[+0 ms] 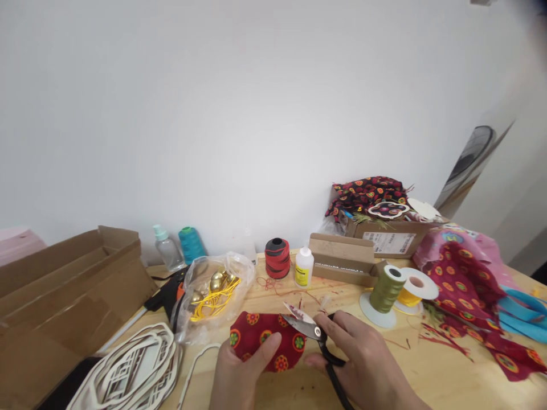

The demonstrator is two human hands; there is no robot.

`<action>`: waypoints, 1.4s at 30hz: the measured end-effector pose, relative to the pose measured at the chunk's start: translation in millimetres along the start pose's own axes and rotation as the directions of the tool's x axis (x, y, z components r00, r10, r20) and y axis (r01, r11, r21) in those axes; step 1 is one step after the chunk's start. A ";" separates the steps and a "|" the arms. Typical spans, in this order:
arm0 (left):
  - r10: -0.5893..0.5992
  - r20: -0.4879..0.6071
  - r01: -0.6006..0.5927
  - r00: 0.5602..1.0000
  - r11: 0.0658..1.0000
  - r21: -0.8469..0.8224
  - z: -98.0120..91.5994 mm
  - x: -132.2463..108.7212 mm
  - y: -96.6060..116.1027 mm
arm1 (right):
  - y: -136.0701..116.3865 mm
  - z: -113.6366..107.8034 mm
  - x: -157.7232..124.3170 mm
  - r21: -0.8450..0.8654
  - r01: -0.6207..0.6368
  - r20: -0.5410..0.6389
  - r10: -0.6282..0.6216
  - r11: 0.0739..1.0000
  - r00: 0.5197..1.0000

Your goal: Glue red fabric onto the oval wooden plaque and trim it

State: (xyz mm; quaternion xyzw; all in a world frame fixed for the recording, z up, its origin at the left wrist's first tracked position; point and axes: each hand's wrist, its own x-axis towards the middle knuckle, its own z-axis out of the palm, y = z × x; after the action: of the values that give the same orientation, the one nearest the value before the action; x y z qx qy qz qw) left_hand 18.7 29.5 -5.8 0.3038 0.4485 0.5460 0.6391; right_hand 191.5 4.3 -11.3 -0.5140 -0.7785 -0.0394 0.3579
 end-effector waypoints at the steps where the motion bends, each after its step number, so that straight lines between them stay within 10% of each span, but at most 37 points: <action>1: 0.003 -0.001 -0.003 1.000 1.000 0.000 0.1 0.1 0.5 | 0.4 -0.4 0.1 0.004 0.001 0.004 -0.001 1.000 1.000; 19: 0.015 0.032 -0.019 0.999 0.994 0.108 -3.8 2.6 7.0 | 10.2 -17.3 8.4 0.286 -0.162 0.233 0.095 0.945 0.968; 42: 0.017 0.027 -0.021 0.999 0.990 0.142 -6.1 4.6 10.0 | 11.8 -20.0 6.1 0.096 -0.020 0.270 -0.007 0.995 0.963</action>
State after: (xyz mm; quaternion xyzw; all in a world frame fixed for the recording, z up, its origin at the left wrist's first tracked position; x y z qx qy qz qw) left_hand 8.9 35.5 -0.7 0.3597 0.4750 0.5149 0.6163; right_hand 210.3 6.0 3.5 -0.4990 -0.8193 0.0701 0.2735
